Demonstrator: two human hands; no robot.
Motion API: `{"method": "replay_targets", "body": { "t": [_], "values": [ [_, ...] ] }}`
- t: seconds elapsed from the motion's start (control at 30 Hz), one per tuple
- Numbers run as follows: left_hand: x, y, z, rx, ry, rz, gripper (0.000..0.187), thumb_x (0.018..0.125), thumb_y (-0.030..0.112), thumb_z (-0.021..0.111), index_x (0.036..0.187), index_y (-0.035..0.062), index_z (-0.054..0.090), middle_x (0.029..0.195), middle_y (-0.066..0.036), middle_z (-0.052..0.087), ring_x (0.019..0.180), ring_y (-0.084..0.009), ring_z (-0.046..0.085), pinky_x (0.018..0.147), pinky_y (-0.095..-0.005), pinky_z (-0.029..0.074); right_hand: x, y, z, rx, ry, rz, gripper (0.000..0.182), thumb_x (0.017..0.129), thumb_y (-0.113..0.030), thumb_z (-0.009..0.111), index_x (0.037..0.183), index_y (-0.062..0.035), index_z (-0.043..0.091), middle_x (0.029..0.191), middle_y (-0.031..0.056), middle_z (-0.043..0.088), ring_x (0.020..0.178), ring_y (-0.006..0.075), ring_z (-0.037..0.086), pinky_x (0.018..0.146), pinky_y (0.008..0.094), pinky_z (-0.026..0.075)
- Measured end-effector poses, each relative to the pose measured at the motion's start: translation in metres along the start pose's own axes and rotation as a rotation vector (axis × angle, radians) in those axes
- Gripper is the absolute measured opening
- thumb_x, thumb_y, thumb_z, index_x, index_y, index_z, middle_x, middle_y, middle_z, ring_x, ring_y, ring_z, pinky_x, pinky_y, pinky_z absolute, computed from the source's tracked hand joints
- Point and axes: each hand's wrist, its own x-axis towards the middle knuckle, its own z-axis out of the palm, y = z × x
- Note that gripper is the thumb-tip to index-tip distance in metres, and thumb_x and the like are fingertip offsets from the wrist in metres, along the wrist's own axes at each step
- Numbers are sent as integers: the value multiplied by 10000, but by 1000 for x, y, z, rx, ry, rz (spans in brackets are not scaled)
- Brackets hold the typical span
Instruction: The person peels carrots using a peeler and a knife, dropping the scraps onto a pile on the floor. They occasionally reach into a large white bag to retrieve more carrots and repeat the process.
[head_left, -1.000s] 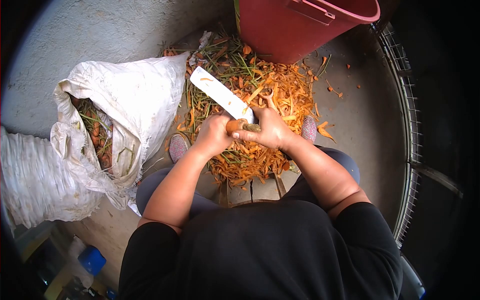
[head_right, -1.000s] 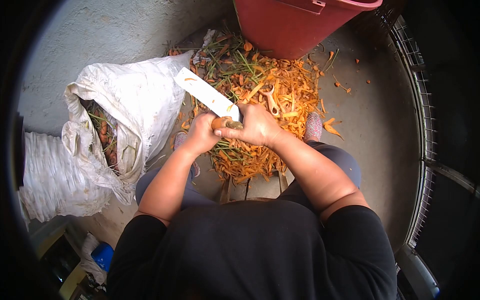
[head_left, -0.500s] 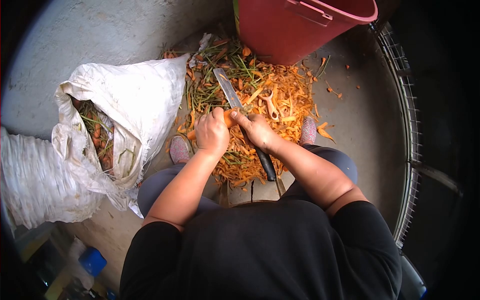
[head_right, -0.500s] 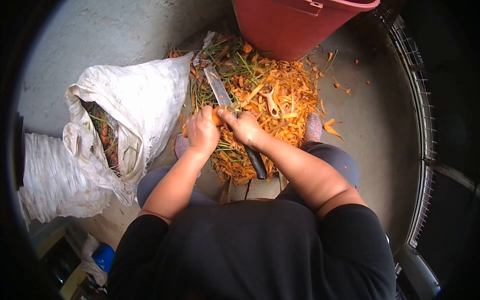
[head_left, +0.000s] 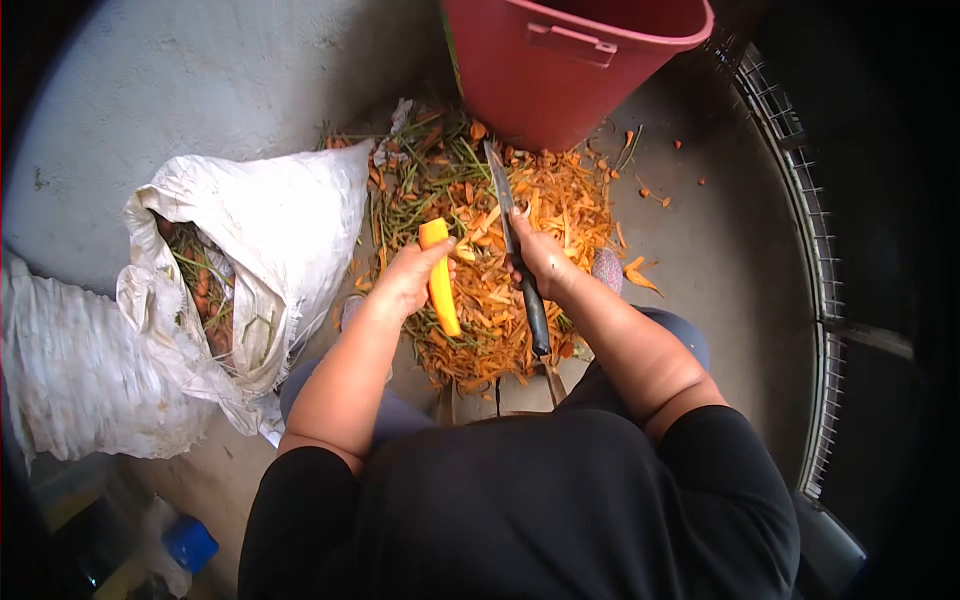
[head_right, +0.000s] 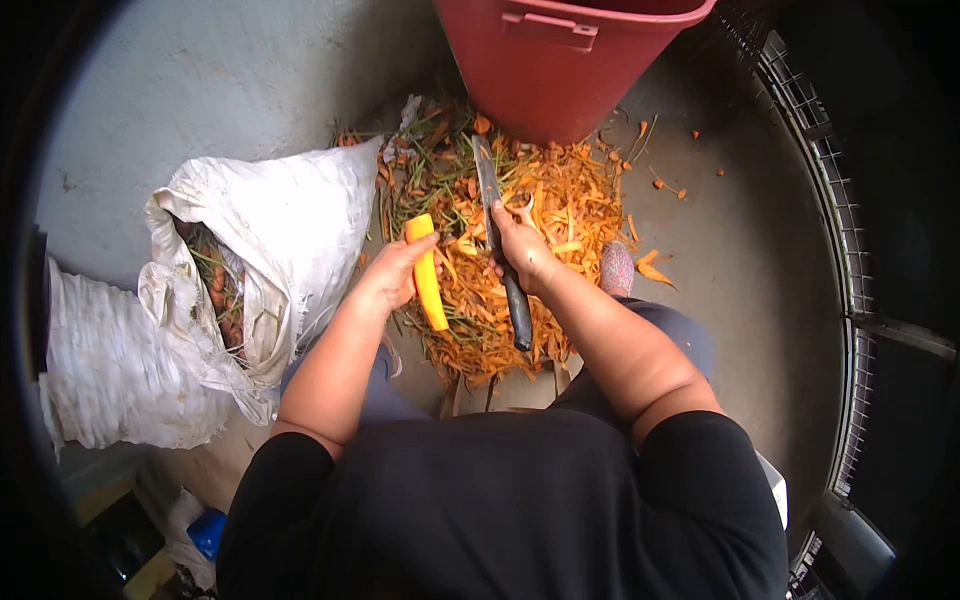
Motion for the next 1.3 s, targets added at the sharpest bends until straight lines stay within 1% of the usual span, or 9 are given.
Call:
{"method": "replay_targets", "body": {
  "t": [0.33,0.47,0.57,0.63,0.7,0.83,0.93,1.13,1.3],
  "values": [
    [-140,222,125,-258,-654,808,452,851,214,549,1205,-2,368,1135,-188,476,1011,-271,513,820,-324,468,-5,1,-8,-83,-21,-14,372,885,-456,405,865,-84,403,638,47,447,439,144,446,407,274,403],
    [-137,192,36,494,143,1095,420,790,307,606,1075,3,554,1098,-138,554,1006,-211,528,853,-312,408,3,8,-10,-143,67,7,446,862,-495,428,805,-55,478,651,45,437,486,142,451,470,271,427],
    [-89,128,-129,1117,945,903,435,776,283,590,1087,-16,534,1079,-217,533,1011,-321,514,872,-359,400,6,15,-10,-215,95,-10,483,852,-534,415,708,-73,448,561,47,448,451,158,441,432,302,375],
    [-104,67,-175,1245,1284,318,541,802,348,517,1230,35,408,1211,-252,415,1084,-358,449,928,-409,353,18,28,-17,-240,70,-20,557,841,-542,427,822,10,494,698,74,457,515,174,480,473,290,428],
    [-84,-23,-263,1277,951,-97,584,862,426,402,1307,62,300,1283,-248,360,1170,-347,390,974,-409,306,19,31,-16,-317,77,30,566,842,-544,426,835,18,496,715,84,475,518,175,493,468,297,428],
    [-130,-22,-233,1186,469,-73,483,871,379,433,1145,-13,496,1094,-218,549,968,-325,555,851,-369,416,31,44,-15,-393,89,44,548,862,-511,410,814,27,501,641,82,472,495,172,488,455,305,419],
    [-140,-3,-279,407,879,320,235,847,211,489,823,-3,582,688,-92,603,480,-153,543,484,-273,438,34,48,-10,-477,108,46,544,860,-515,415,779,15,503,608,85,477,480,172,482,472,303,435],
    [-106,-96,-422,1723,1292,69,522,844,393,464,1121,-50,461,1157,-283,463,1087,-353,461,931,-399,346,56,60,-22,-800,80,63,600,867,-520,385,779,52,540,660,142,539,515,206,535,504,337,448],
    [-130,-49,-355,1541,1054,-234,594,803,408,482,1166,-58,417,1139,-289,477,1105,-371,447,955,-385,333,68,65,-26,-1307,91,72,653,845,-561,374,850,55,590,771,186,600,720,280,602,671,394,470]
  ]
}}
